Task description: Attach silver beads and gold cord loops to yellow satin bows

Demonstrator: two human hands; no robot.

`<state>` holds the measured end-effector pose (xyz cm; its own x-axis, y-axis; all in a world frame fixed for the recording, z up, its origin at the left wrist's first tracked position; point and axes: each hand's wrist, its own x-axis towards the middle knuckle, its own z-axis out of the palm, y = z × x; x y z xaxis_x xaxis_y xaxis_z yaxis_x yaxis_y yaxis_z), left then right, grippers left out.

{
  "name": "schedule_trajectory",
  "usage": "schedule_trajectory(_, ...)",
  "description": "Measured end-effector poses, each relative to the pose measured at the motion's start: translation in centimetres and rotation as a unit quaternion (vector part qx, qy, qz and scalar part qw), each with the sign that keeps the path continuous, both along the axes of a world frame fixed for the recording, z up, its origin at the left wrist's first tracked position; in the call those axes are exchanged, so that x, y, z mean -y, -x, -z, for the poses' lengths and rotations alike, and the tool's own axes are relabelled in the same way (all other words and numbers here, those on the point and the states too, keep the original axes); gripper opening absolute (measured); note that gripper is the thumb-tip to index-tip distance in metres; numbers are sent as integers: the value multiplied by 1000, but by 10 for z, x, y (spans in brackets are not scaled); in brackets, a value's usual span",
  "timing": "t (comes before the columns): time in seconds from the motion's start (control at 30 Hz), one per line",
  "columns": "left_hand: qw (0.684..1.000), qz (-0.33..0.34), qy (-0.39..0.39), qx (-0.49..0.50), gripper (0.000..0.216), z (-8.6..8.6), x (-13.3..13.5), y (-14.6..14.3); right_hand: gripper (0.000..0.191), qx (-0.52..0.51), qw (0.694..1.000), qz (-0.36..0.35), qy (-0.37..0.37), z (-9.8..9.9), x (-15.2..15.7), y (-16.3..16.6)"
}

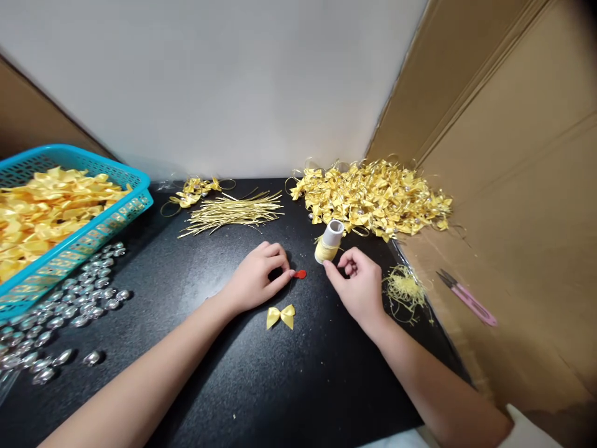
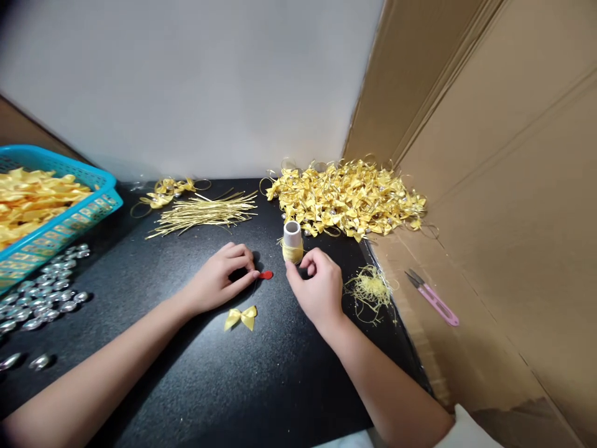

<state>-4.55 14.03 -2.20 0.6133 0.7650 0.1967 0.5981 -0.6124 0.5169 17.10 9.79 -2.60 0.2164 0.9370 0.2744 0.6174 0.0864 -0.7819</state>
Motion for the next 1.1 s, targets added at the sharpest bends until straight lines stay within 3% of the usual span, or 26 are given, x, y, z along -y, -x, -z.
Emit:
schedule_trajectory(0.2,998,-26,-51,-9,16,2,1,-1,39,92,996,8,9,3,-10,-4)
schedule_trajectory(0.37,997,-38,-68,4,15,1,2,-3,57,49,993,-7,-109,-1,-12,-9)
schedule_trajectory(0.53,997,-40,-66,10,18,-2,3,-8,51,40,991,-55,-115,-30,-26,-16)
schedule_trajectory(0.67,996,-52,-62,44,20,-6,5,-11,20,120,978,-166,-42,-58,-51,-14)
schedule_trajectory(0.77,989,-101,-41,101,22,-14,7,-12,24,77,983,-153,-60,-75,-68,-9)
schedule_trajectory(0.9,947,-196,102,233,26,-32,6,-17,27,-103,978,-104,-149,-93,-76,-3)
schedule_trajectory(1.0,893,-196,220,340,35,-50,0,-24,31,-194,961,-109,-164,-101,-75,-1)
schedule_trajectory(1.1,844,-179,266,430,43,-65,-6,-30,32,-232,948,-122,-180,-105,-71,-1)
